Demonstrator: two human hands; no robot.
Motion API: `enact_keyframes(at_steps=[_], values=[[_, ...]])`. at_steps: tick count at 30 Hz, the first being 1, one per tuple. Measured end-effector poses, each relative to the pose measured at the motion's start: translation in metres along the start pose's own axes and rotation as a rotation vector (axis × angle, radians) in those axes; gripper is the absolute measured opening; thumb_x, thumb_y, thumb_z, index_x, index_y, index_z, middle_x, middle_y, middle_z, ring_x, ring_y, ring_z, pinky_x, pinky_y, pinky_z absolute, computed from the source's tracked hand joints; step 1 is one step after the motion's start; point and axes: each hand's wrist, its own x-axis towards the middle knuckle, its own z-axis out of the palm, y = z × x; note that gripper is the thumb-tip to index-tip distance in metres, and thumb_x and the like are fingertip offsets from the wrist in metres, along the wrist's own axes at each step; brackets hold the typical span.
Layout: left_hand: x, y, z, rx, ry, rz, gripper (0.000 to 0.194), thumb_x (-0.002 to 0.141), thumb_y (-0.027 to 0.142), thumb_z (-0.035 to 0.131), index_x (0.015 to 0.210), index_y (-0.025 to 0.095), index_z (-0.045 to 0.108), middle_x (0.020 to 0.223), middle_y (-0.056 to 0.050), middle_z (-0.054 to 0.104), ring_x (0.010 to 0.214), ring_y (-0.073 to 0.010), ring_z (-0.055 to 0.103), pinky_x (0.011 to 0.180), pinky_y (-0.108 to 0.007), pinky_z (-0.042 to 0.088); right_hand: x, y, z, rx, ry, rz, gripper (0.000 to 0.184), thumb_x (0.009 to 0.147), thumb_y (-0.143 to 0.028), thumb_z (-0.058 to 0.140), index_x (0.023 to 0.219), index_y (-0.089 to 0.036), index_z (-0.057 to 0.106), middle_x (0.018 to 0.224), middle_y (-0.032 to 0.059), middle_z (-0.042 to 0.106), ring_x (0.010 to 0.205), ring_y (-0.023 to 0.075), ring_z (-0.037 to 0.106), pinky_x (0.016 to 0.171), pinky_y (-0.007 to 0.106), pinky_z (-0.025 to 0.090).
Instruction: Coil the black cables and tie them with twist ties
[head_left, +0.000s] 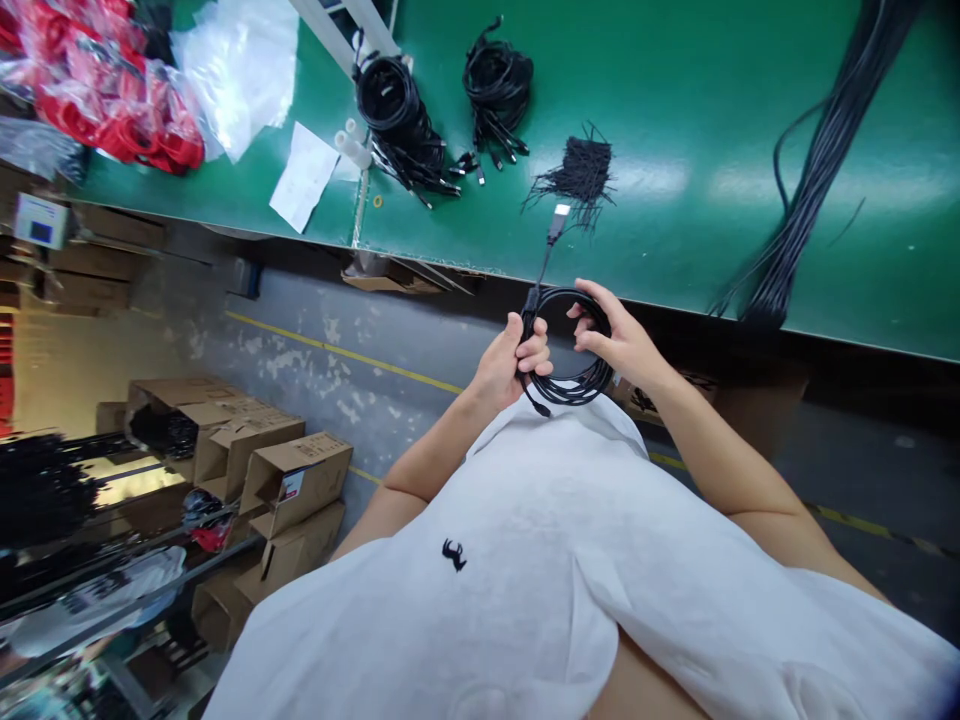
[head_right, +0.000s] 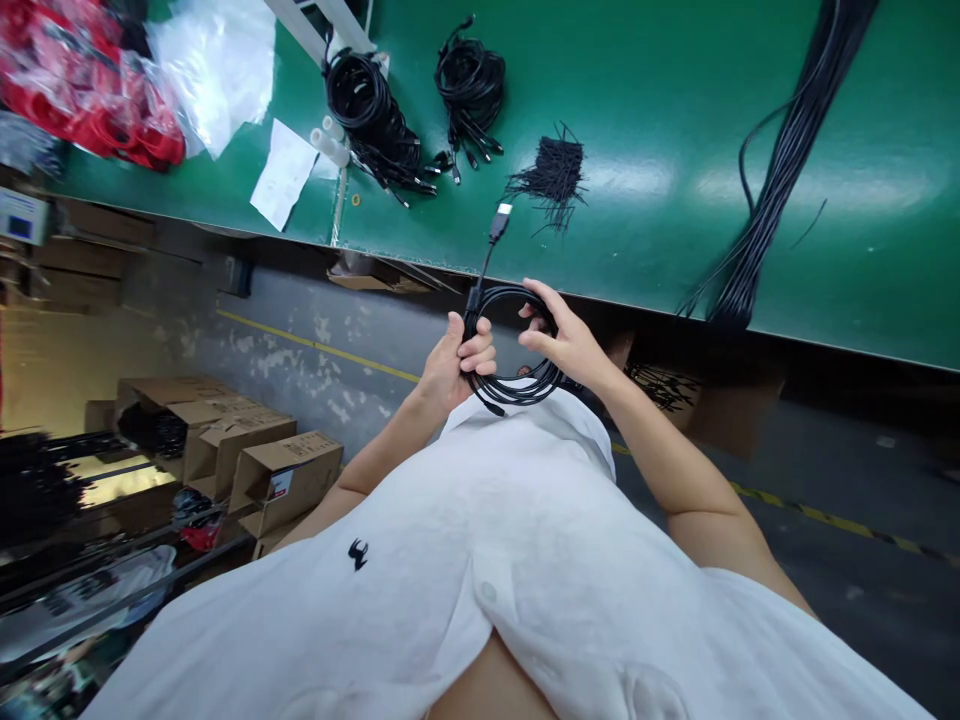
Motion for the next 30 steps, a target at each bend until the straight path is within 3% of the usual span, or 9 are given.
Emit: enact_keyframes(at_steps=[4, 7, 12, 15, 18, 22, 26, 28, 30], values=[[0.019, -0.004, -0.003, 0.039, 0.052, 0.166, 0.033, 0.097, 0.045, 0.055, 0.082, 0.016, 0.057, 0.054, 0.009, 0.031, 0.041, -0.0029, 0.035, 0.052, -0.017, 0.044, -0.014, 0.025, 0.026, 0.63, 0.304, 0.338, 0.035, 0.068, -0.024, 0.078, 0.099, -0.022, 0.061, 0.078, -0.0054, 0.062, 0.065, 0.0086, 0.056, 0.069, 0.025, 0.055], [0.034, -0.02, -0.01, 0.15, 0.065, 0.331, 0.028, 0.096, 0.043, 0.056, 0.084, 0.018, 0.056, 0.057, 0.008, 0.041, 0.047, -0.0043, 0.045, 0.06, -0.019, 0.048, -0.006, 0.033, 0.049, 0.84, 0.331, 0.515, 0.015, 0.076, -0.017, 0.067, 0.076, -0.019, 0.053, 0.064, -0.0052, 0.055, 0.062, 0.0078, 0.056, 0.068, 0.022, 0.054], [0.044, -0.044, -0.009, 0.173, 0.096, 0.501, 0.026, 0.094, 0.044, 0.059, 0.087, 0.02, 0.053, 0.066, 0.006, 0.05, 0.06, -0.006, 0.053, 0.07, -0.021, 0.048, 0.02, 0.03, 0.071, 0.894, 0.357, 0.429, 0.033, 0.089, -0.016, 0.056, 0.065, -0.021, 0.033, 0.054, -0.0079, 0.035, 0.049, 0.0054, 0.041, 0.063, 0.018, 0.049], [0.042, -0.04, -0.004, 0.122, 0.119, 0.507, 0.029, 0.096, 0.045, 0.055, 0.083, 0.02, 0.051, 0.061, 0.007, 0.042, 0.054, -0.0051, 0.046, 0.064, -0.02, 0.046, 0.02, 0.036, 0.07, 0.883, 0.382, 0.458, 0.03, 0.089, -0.018, 0.055, 0.067, -0.022, 0.035, 0.055, -0.0067, 0.038, 0.052, 0.0071, 0.044, 0.065, 0.021, 0.051], [0.033, -0.022, -0.004, 0.144, 0.15, 0.399, 0.032, 0.096, 0.047, 0.054, 0.08, 0.019, 0.049, 0.057, 0.009, 0.034, 0.047, -0.0043, 0.037, 0.058, -0.019, 0.044, 0.004, 0.042, 0.048, 0.633, 0.274, 0.417, 0.018, 0.082, -0.029, 0.064, 0.076, -0.021, 0.049, 0.07, -0.0011, 0.053, 0.072, 0.0129, 0.058, 0.077, 0.03, 0.054], [0.014, 0.002, -0.017, 0.308, -0.007, 0.154, 0.034, 0.091, 0.046, 0.062, 0.077, 0.017, 0.052, 0.055, 0.01, 0.033, 0.043, -0.0035, 0.033, 0.054, -0.02, 0.045, -0.011, 0.017, 0.003, -0.206, 0.289, -0.104, 0.037, 0.08, -0.039, 0.065, 0.112, -0.023, 0.058, 0.111, 0.009, 0.061, 0.117, 0.0254, 0.055, 0.097, 0.044, 0.047], [-0.002, 0.01, -0.027, 0.473, -0.239, -0.046, 0.037, 0.088, 0.05, 0.065, 0.081, 0.014, 0.059, 0.054, 0.008, 0.038, 0.045, -0.0049, 0.036, 0.051, -0.021, 0.045, 0.002, -0.027, -0.002, -0.87, -0.285, -0.524, 0.029, 0.09, -0.022, 0.048, 0.116, -0.023, 0.06, 0.103, 0.0078, 0.063, 0.115, 0.0258, 0.055, 0.105, 0.049, 0.037], [-0.006, 0.009, -0.029, 0.476, -0.311, -0.1, 0.039, 0.089, 0.051, 0.063, 0.086, 0.012, 0.063, 0.057, 0.006, 0.041, 0.046, -0.0052, 0.036, 0.05, -0.022, 0.044, 0.01, -0.038, 0.005, -1.08, -0.524, -0.594, 0.031, 0.089, -0.013, 0.041, 0.11, -0.02, 0.062, 0.092, 0.0076, 0.063, 0.097, 0.0232, 0.058, 0.094, 0.044, 0.041], [-0.01, 0.007, -0.03, 0.421, -0.346, -0.138, 0.039, 0.088, 0.05, 0.065, 0.09, 0.011, 0.065, 0.061, 0.004, 0.045, 0.049, -0.0057, 0.037, 0.053, -0.022, 0.046, 0.014, -0.04, 0.009, -1.239, -0.611, -0.607, 0.029, 0.087, -0.01, 0.04, 0.106, -0.015, 0.062, 0.088, 0.0097, 0.062, 0.082, 0.0216, 0.056, 0.077, 0.036, 0.041]])
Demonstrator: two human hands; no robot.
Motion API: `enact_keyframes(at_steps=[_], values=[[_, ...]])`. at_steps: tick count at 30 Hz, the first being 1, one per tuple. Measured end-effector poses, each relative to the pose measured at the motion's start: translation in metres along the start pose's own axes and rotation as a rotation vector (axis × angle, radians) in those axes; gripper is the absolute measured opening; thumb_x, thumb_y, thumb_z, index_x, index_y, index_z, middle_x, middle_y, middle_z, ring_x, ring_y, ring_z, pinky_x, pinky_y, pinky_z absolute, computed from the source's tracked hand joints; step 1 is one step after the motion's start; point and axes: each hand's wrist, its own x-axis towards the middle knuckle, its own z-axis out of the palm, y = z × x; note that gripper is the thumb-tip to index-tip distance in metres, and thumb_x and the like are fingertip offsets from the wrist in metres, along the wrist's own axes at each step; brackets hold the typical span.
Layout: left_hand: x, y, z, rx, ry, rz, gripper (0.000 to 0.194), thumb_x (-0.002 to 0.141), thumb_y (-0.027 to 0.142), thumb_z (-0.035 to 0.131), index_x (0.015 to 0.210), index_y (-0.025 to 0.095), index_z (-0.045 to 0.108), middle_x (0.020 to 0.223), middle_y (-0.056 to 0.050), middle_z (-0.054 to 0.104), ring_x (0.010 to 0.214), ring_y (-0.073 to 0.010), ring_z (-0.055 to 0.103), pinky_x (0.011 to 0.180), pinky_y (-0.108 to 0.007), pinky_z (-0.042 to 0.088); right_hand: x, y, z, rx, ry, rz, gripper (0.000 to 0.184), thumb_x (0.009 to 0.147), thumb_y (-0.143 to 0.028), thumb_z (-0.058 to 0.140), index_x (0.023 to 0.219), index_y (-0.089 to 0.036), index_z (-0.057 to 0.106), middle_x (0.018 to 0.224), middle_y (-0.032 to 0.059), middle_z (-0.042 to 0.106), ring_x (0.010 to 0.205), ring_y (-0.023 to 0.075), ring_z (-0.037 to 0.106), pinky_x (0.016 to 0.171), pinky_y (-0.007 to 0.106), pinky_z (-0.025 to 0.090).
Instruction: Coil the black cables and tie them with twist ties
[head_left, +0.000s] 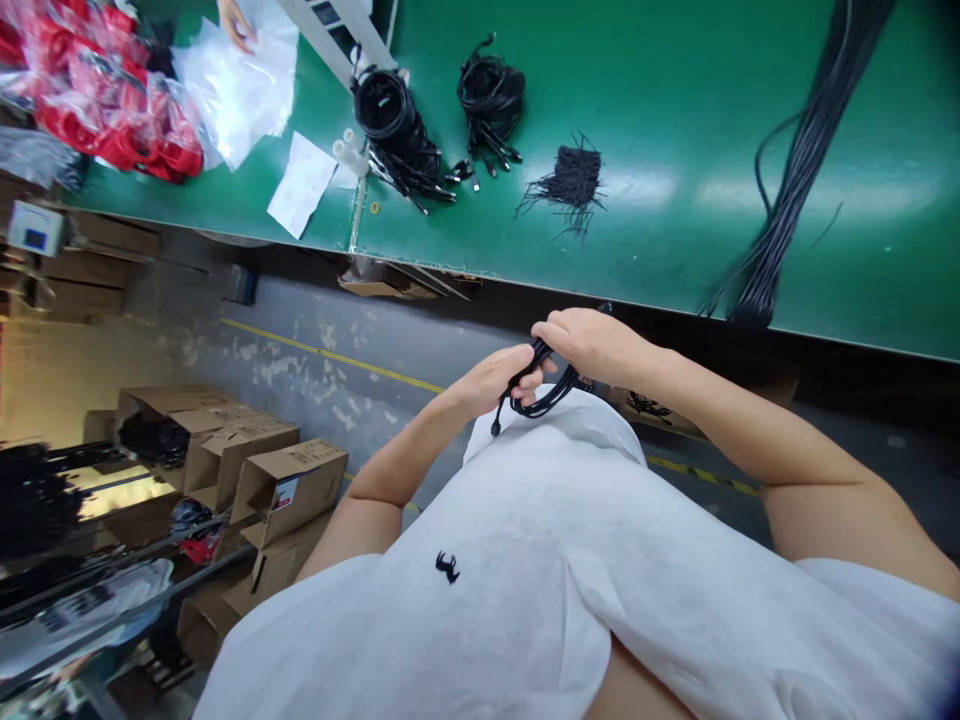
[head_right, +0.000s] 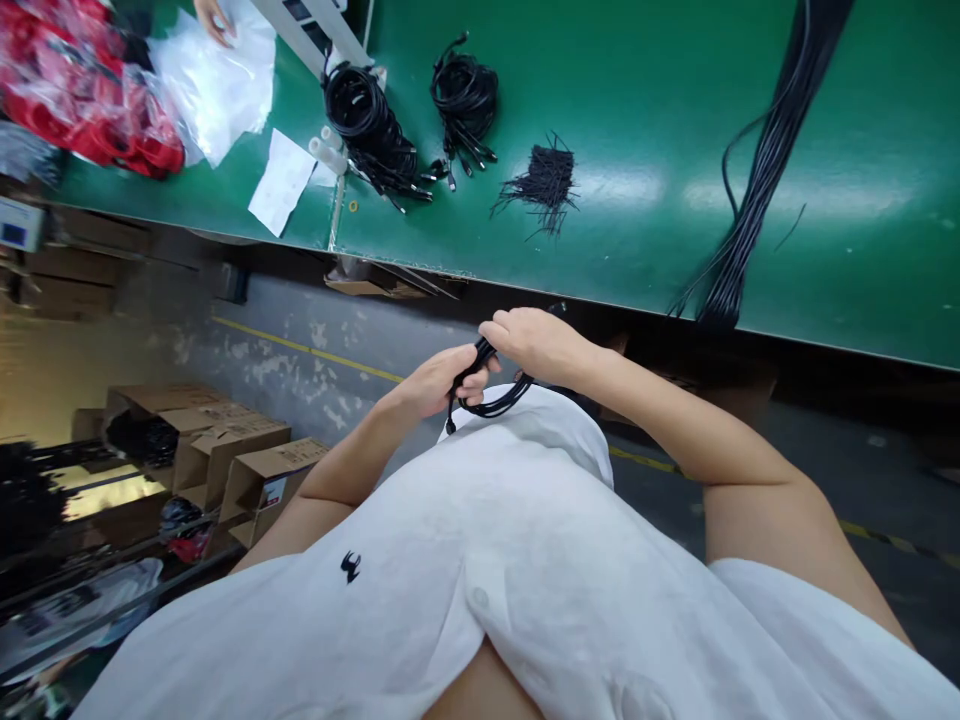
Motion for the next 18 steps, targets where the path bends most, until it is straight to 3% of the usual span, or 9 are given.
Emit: enact_keyframes(at_steps=[2, 6, 11, 14, 18], values=[[-0.002, -0.003, 0.0, -0.072, -0.041, -0.019, 0.036, 0.084, 0.047, 0.07, 0.092, 0.012, 0.066, 0.067, 0.001, 0.05, 0.055, -0.0073, 0.044, 0.061, -0.025, 0.05, -0.003, -0.001, 0.001, -0.087, -0.035, 0.012, 0.025, 0.088, -0.012, 0.043, 0.105, -0.012, 0.062, 0.089, 0.0113, 0.061, 0.076, 0.0211, 0.052, 0.067, 0.033, 0.036], [-0.005, -0.009, 0.001, -0.094, -0.13, -0.066, 0.038, 0.073, 0.045, 0.081, 0.087, 0.013, 0.066, 0.077, -0.004, 0.058, 0.067, -0.0115, 0.053, 0.074, -0.029, 0.052, -0.016, -0.009, 0.0, -0.144, -0.017, -0.014, 0.025, 0.095, -0.024, 0.043, 0.107, -0.014, 0.062, 0.092, 0.012, 0.062, 0.077, 0.0216, 0.052, 0.068, 0.034, 0.033], [-0.003, -0.015, 0.001, -0.007, -0.088, -0.007, 0.037, 0.078, 0.046, 0.077, 0.081, 0.013, 0.061, 0.069, -0.001, 0.053, 0.06, -0.0095, 0.048, 0.063, -0.026, 0.047, -0.02, -0.027, 0.004, -0.186, 0.021, -0.034, 0.034, 0.099, -0.02, 0.035, 0.12, -0.013, 0.06, 0.098, 0.0136, 0.063, 0.083, 0.0232, 0.052, 0.08, 0.037, 0.036], [0.0, -0.017, -0.004, 0.101, -0.129, 0.002, 0.041, 0.082, 0.052, 0.072, 0.085, 0.012, 0.061, 0.072, -0.003, 0.058, 0.065, -0.0118, 0.054, 0.066, -0.026, 0.047, -0.02, -0.03, 0.012, -0.226, 0.009, -0.041, 0.034, 0.1, -0.018, 0.03, 0.106, -0.011, 0.063, 0.086, 0.0127, 0.061, 0.079, 0.0232, 0.05, 0.086, 0.039, 0.036], [0.002, -0.018, -0.012, 0.076, -0.22, -0.027, 0.042, 0.084, 0.054, 0.069, 0.093, 0.014, 0.062, 0.07, 0.0, 0.053, 0.063, -0.0113, 0.052, 0.069, -0.028, 0.048, -0.016, -0.023, 0.015, -0.227, -0.073, -0.064, 0.03, 0.099, -0.021, 0.035, 0.089, -0.013, 0.061, 0.081, 0.0115, 0.057, 0.071, 0.0219, 0.044, 0.073, 0.036, 0.033]])
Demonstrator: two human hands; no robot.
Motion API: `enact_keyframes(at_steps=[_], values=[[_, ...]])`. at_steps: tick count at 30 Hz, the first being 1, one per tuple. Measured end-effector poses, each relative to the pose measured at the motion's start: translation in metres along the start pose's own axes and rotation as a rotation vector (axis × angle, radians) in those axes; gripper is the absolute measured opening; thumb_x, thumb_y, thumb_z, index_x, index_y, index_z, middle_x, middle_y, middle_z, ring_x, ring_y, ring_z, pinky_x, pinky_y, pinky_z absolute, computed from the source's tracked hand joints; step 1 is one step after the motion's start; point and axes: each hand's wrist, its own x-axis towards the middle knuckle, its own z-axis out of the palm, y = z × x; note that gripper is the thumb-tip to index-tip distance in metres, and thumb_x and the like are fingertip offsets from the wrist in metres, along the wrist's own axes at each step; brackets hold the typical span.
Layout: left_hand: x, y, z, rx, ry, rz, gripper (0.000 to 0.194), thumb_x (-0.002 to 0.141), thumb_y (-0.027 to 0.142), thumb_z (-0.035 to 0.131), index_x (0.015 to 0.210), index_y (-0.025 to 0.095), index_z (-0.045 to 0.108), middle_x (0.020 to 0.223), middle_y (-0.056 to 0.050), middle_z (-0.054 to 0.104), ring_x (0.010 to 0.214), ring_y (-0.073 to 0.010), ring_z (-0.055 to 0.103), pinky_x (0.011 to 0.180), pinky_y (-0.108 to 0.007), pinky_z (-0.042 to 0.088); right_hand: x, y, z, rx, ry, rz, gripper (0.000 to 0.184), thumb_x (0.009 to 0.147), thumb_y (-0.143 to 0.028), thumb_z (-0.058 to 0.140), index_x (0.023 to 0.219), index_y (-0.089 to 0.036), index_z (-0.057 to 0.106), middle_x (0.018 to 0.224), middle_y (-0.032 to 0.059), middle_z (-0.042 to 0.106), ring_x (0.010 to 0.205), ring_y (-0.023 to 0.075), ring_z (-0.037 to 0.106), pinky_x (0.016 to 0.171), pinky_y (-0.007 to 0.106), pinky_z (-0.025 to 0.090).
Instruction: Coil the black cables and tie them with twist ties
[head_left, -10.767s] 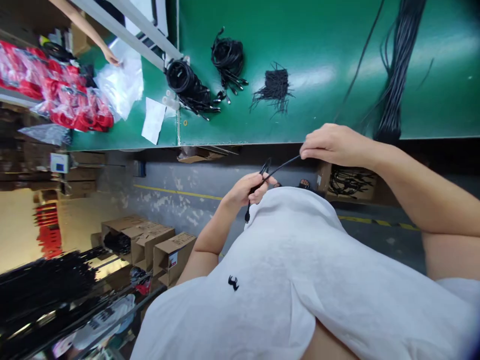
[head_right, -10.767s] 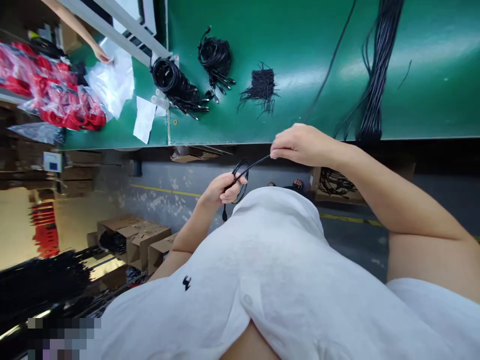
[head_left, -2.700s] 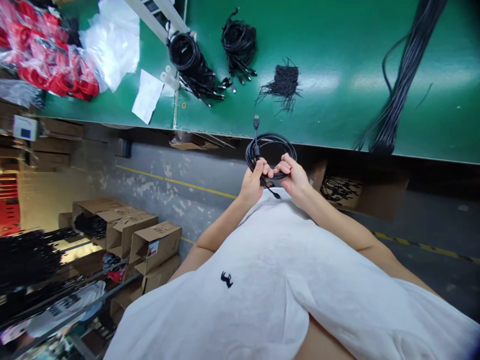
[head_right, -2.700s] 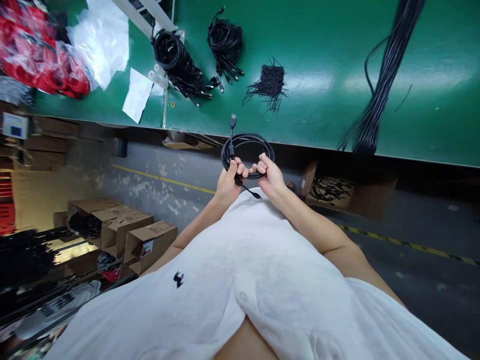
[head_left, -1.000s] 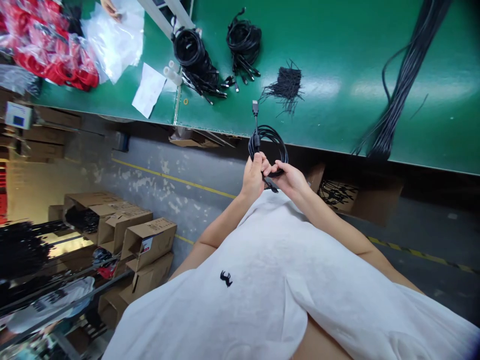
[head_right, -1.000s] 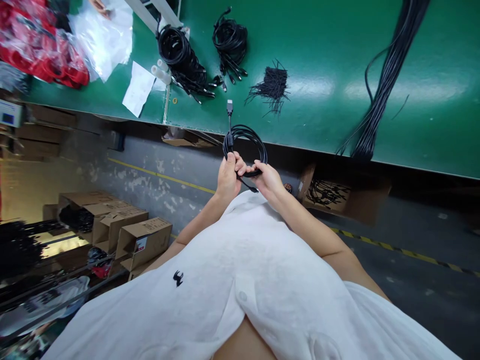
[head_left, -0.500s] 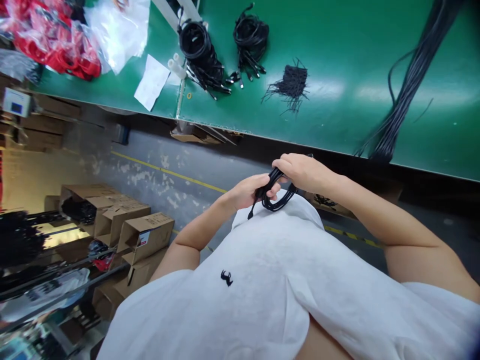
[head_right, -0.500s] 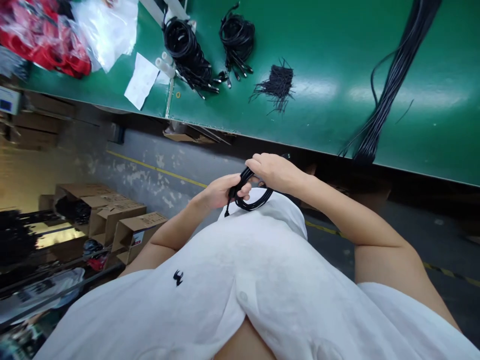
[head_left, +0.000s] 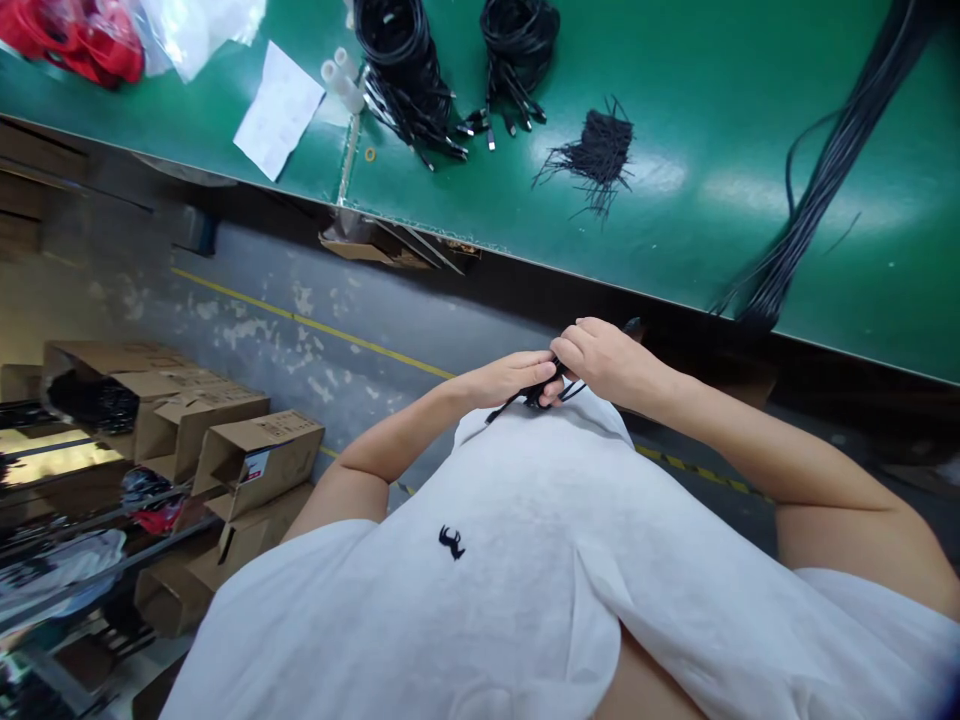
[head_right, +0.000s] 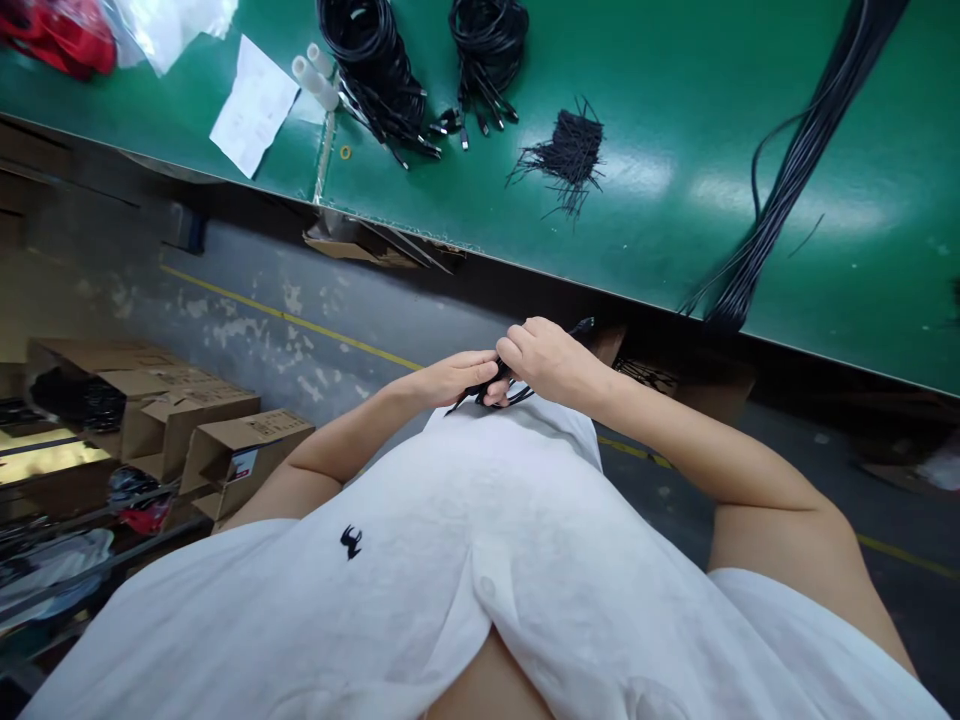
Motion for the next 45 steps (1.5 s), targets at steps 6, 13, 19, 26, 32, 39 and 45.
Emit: enact_keyframes(at_steps=[6, 13, 19, 26, 32, 39, 45], values=[[-0.006, -0.004, -0.012, 0.14, 0.047, 0.048, 0.045, 0.084, 0.06, 0.065, 0.086, 0.017, 0.055, 0.062, 0.004, 0.049, 0.052, -0.0077, 0.043, 0.053, -0.023, 0.037, 0.013, -0.006, 0.009, 0.024, -0.016, 0.079, 0.029, 0.098, -0.016, 0.033, 0.094, -0.012, 0.062, 0.084, 0.012, 0.06, 0.072, 0.0216, 0.045, 0.067, 0.035, 0.031], [-0.004, -0.023, -0.028, -0.035, 0.244, -0.005, 0.048, 0.079, 0.061, 0.067, 0.08, 0.017, 0.05, 0.055, 0.009, 0.037, 0.043, -0.0032, 0.028, 0.042, -0.018, 0.024, -0.001, 0.021, 0.026, 0.512, 0.14, 0.197, 0.032, 0.096, -0.029, 0.05, 0.125, -0.017, 0.059, 0.126, 0.0141, 0.061, 0.114, 0.0233, 0.056, 0.093, 0.039, 0.047], [-0.012, -0.018, -0.039, -0.271, 0.614, 0.091, 0.05, 0.072, 0.057, 0.077, 0.081, 0.016, 0.051, 0.056, 0.01, 0.037, 0.043, -0.0004, 0.028, 0.042, -0.014, 0.025, -0.008, 0.184, 0.055, 0.363, 0.179, 1.087, 0.022, 0.089, -0.023, 0.046, 0.095, -0.015, 0.066, 0.096, 0.0087, 0.069, 0.086, 0.0188, 0.062, 0.084, 0.033, 0.048], [-0.016, -0.018, -0.019, -0.43, 0.957, 0.091, 0.047, 0.073, 0.055, 0.077, 0.081, 0.015, 0.053, 0.053, 0.01, 0.039, 0.041, -0.0006, 0.031, 0.041, -0.014, 0.028, 0.059, 0.276, 0.1, 0.193, -0.045, 1.006, 0.02, 0.086, -0.017, 0.051, 0.1, -0.013, 0.065, 0.111, 0.0149, 0.063, 0.095, 0.0214, 0.057, 0.083, 0.032, 0.043], [0.005, -0.012, -0.01, -0.565, 1.08, 0.128, 0.052, 0.065, 0.053, 0.084, 0.083, 0.014, 0.054, 0.053, 0.011, 0.038, 0.04, 0.0005, 0.03, 0.04, -0.013, 0.026, 0.057, 0.261, 0.13, 0.238, -0.187, 0.837, 0.01, 0.086, -0.02, 0.057, 0.092, -0.016, 0.064, 0.108, 0.0118, 0.061, 0.088, 0.0196, 0.054, 0.074, 0.029, 0.039], [0.034, -0.004, -0.009, -0.363, 1.121, 0.229, 0.051, 0.086, 0.065, 0.057, 0.086, 0.013, 0.058, 0.055, 0.008, 0.039, 0.042, -0.0029, 0.031, 0.042, -0.017, 0.025, 0.048, 0.257, 0.104, 0.285, -0.066, 0.798, 0.014, 0.086, -0.02, 0.047, 0.088, -0.016, 0.061, 0.1, 0.0116, 0.062, 0.089, 0.0191, 0.054, 0.077, 0.029, 0.039], [0.07, 0.019, -0.011, 0.026, 1.04, 0.3, 0.04, 0.098, 0.051, 0.039, 0.09, 0.015, 0.056, 0.058, 0.006, 0.043, 0.048, -0.0064, 0.035, 0.048, -0.022, 0.029, 0.022, 0.156, 0.057, 1.386, -0.07, 0.886, 0.031, 0.074, -0.039, 0.065, 0.094, -0.017, 0.064, 0.072, -0.0017, 0.058, 0.055, 0.0089, 0.045, 0.056, 0.024, 0.036]])
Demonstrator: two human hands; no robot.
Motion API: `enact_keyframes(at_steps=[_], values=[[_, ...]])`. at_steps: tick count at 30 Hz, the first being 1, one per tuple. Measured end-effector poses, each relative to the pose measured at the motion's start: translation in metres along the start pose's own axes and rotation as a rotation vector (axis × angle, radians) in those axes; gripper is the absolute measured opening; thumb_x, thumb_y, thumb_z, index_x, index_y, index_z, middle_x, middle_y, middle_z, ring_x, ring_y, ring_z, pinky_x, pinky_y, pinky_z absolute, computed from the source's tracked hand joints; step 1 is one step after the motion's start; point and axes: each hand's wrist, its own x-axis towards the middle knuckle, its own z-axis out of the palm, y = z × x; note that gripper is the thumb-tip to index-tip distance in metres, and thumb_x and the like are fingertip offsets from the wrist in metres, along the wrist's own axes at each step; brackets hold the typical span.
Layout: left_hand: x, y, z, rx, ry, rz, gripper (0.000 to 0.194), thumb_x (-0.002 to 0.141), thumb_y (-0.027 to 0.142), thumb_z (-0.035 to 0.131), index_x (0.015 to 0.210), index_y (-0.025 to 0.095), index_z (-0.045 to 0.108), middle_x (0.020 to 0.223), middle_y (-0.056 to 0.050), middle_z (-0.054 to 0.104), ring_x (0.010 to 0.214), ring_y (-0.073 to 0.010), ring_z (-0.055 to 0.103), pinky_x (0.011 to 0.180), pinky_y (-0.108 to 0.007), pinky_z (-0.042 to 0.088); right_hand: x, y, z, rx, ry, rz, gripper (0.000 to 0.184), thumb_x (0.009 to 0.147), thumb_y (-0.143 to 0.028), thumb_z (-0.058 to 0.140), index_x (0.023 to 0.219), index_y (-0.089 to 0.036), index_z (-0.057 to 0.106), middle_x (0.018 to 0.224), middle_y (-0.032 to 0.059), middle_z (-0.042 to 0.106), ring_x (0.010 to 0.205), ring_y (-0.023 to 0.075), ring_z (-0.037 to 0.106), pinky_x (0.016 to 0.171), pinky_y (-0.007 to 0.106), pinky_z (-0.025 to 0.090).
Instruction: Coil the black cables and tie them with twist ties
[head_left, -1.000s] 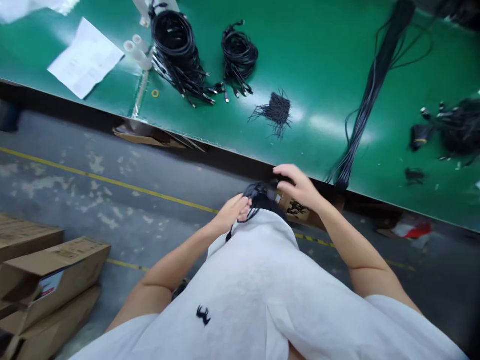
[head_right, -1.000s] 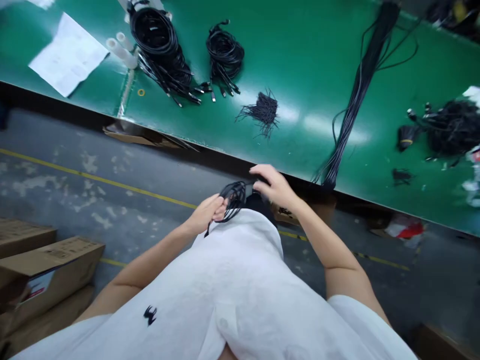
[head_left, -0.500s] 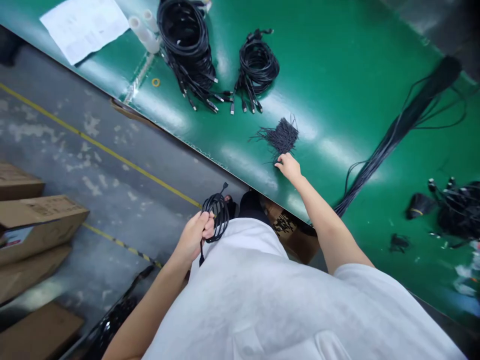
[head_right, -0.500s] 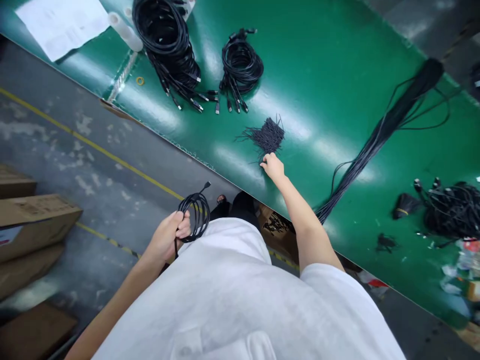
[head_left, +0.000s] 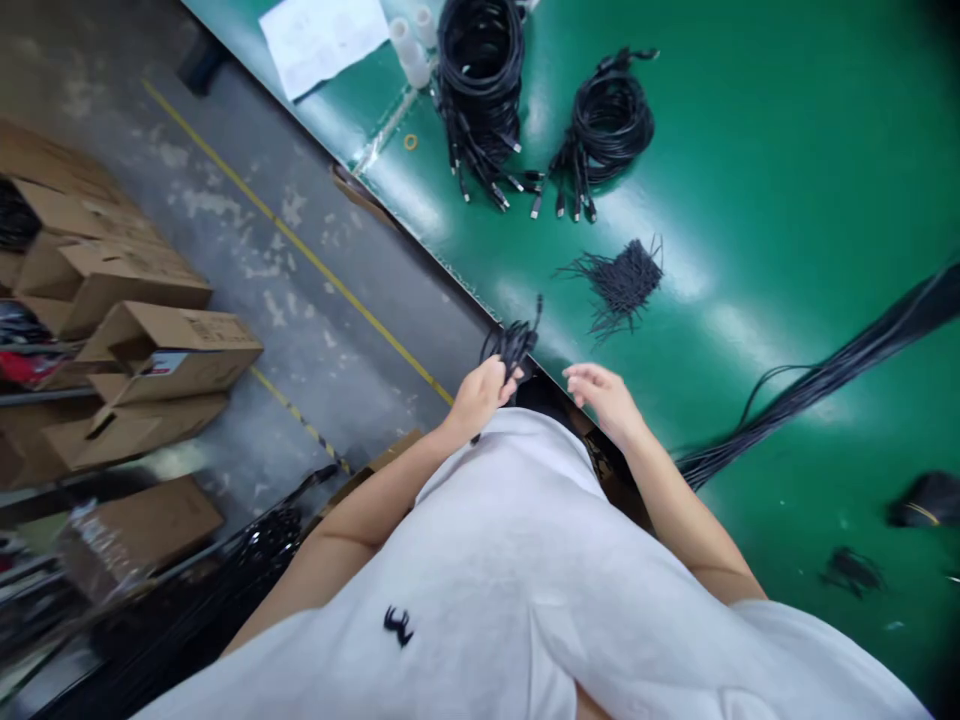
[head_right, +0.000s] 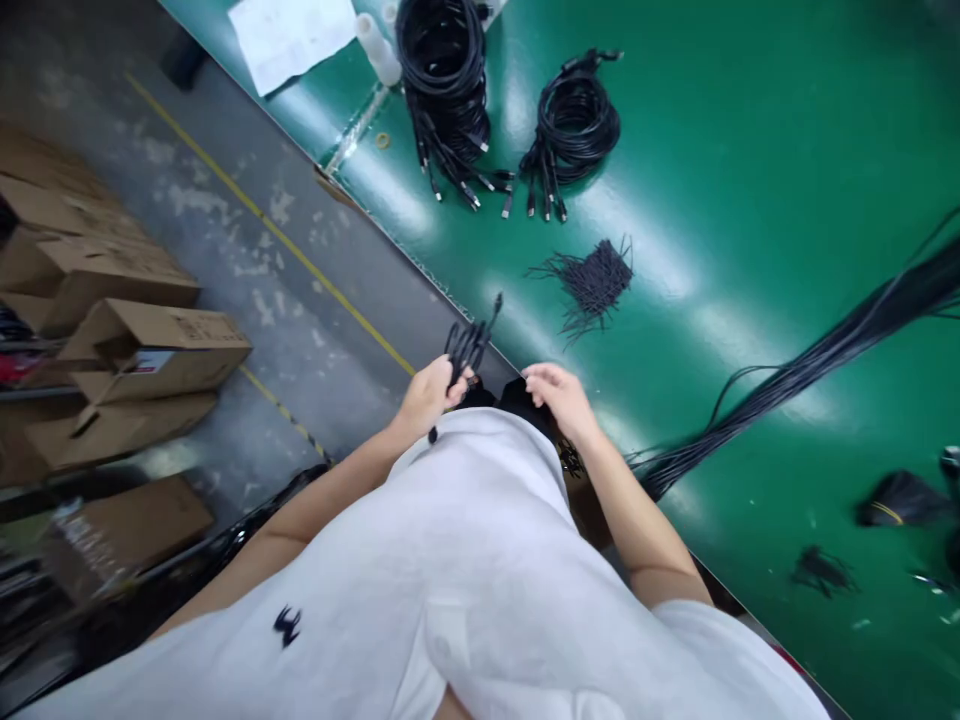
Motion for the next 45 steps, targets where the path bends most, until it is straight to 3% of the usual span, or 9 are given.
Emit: enact_keyframes(at_steps=[5, 13, 18, 22, 27, 30, 32, 39, 45], values=[[0.002, 0.011, 0.014, 0.268, -0.207, 0.111, 0.03, 0.099, 0.036, 0.041, 0.074, 0.019, 0.043, 0.058, 0.005, 0.044, 0.055, -0.0076, 0.039, 0.059, -0.024, 0.035, -0.026, -0.019, 0.066, 0.424, -0.147, 0.091, 0.031, 0.061, -0.036, 0.075, 0.068, -0.018, 0.052, 0.057, -0.0072, 0.043, 0.048, 0.0036, 0.031, 0.048, 0.02, 0.025], [-0.002, -0.01, 0.0, -0.001, -0.206, 0.055, 0.021, 0.1, 0.037, 0.041, 0.108, 0.019, 0.041, 0.061, 0.009, 0.045, 0.049, -0.0071, 0.038, 0.052, -0.022, 0.032, -0.009, -0.044, 0.077, 0.387, -0.039, -0.075, 0.021, 0.063, -0.031, 0.07, 0.072, -0.016, 0.059, 0.064, -0.005, 0.05, 0.05, 0.0027, 0.028, 0.048, 0.021, 0.022], [-0.005, -0.014, -0.009, -0.055, -0.189, 0.069, 0.047, 0.099, 0.037, 0.041, 0.139, 0.015, 0.031, 0.063, 0.009, 0.044, 0.05, -0.0088, 0.038, 0.053, -0.023, 0.033, -0.012, -0.034, 0.088, 0.161, -0.047, -0.157, 0.02, 0.074, -0.038, 0.063, 0.076, -0.018, 0.06, 0.064, -0.0045, 0.048, 0.053, 0.0064, 0.034, 0.051, 0.022, 0.029], [-0.01, -0.007, -0.019, 0.115, -0.176, 0.097, 0.043, 0.098, 0.031, 0.045, 0.135, 0.011, 0.044, 0.064, 0.006, 0.045, 0.057, -0.0104, 0.041, 0.061, -0.025, 0.037, -0.021, -0.035, 0.089, -0.192, -0.087, -0.291, 0.021, 0.086, -0.038, 0.055, 0.083, -0.019, 0.061, 0.065, -0.002, 0.053, 0.057, 0.0109, 0.044, 0.057, 0.025, 0.036], [-0.006, 0.002, -0.025, 0.182, -0.161, 0.088, 0.043, 0.095, 0.026, 0.051, 0.136, 0.012, 0.048, 0.062, 0.006, 0.049, 0.055, -0.0109, 0.043, 0.061, -0.026, 0.037, -0.026, -0.059, 0.073, -1.192, -0.034, -0.931, 0.035, 0.101, -0.026, 0.036, 0.094, -0.015, 0.068, 0.087, 0.0088, 0.067, 0.075, 0.0172, 0.054, 0.067, 0.031, 0.036], [0.002, 0.009, -0.025, 0.069, -0.213, -0.004, 0.027, 0.095, 0.029, 0.055, 0.117, 0.014, 0.056, 0.056, 0.007, 0.044, 0.047, -0.0087, 0.038, 0.052, -0.026, 0.031, -0.02, -0.082, 0.064, -1.525, -0.125, -1.308, 0.036, 0.102, -0.017, 0.033, 0.108, -0.012, 0.067, 0.113, 0.0132, 0.068, 0.096, 0.0206, 0.057, 0.069, 0.033, 0.036], [0.005, 0.016, -0.027, -0.028, -0.258, -0.075, 0.015, 0.095, 0.028, 0.055, 0.102, 0.015, 0.057, 0.056, 0.007, 0.043, 0.045, -0.0071, 0.036, 0.049, -0.025, 0.028, -0.016, -0.098, 0.064, -1.646, -0.193, -1.442, 0.035, 0.102, -0.014, 0.033, 0.112, -0.01, 0.066, 0.125, 0.0145, 0.063, 0.106, 0.0223, 0.054, 0.07, 0.033, 0.036], [0.005, 0.034, -0.048, -0.332, -0.452, -0.241, 0.009, 0.092, 0.02, 0.061, 0.088, 0.016, 0.054, 0.064, 0.006, 0.042, 0.044, -0.0023, 0.033, 0.045, -0.019, 0.025, -0.013, -0.138, 0.071, -1.807, -0.449, -1.522, 0.039, 0.102, -0.011, 0.026, 0.103, -0.011, 0.065, 0.099, 0.0116, 0.065, 0.074, 0.0159, 0.051, 0.067, 0.032, 0.036], [0.005, 0.041, -0.055, -0.413, -0.412, -0.26, 0.015, 0.089, 0.015, 0.06, 0.077, 0.015, 0.052, 0.066, 0.003, 0.044, 0.045, -0.002, 0.033, 0.043, -0.018, 0.026, -0.012, -0.156, 0.077, -1.75, -0.512, -1.545, 0.036, 0.103, -0.011, 0.029, 0.105, -0.011, 0.065, 0.098, 0.0117, 0.063, 0.08, 0.0173, 0.05, 0.068, 0.034, 0.034]])
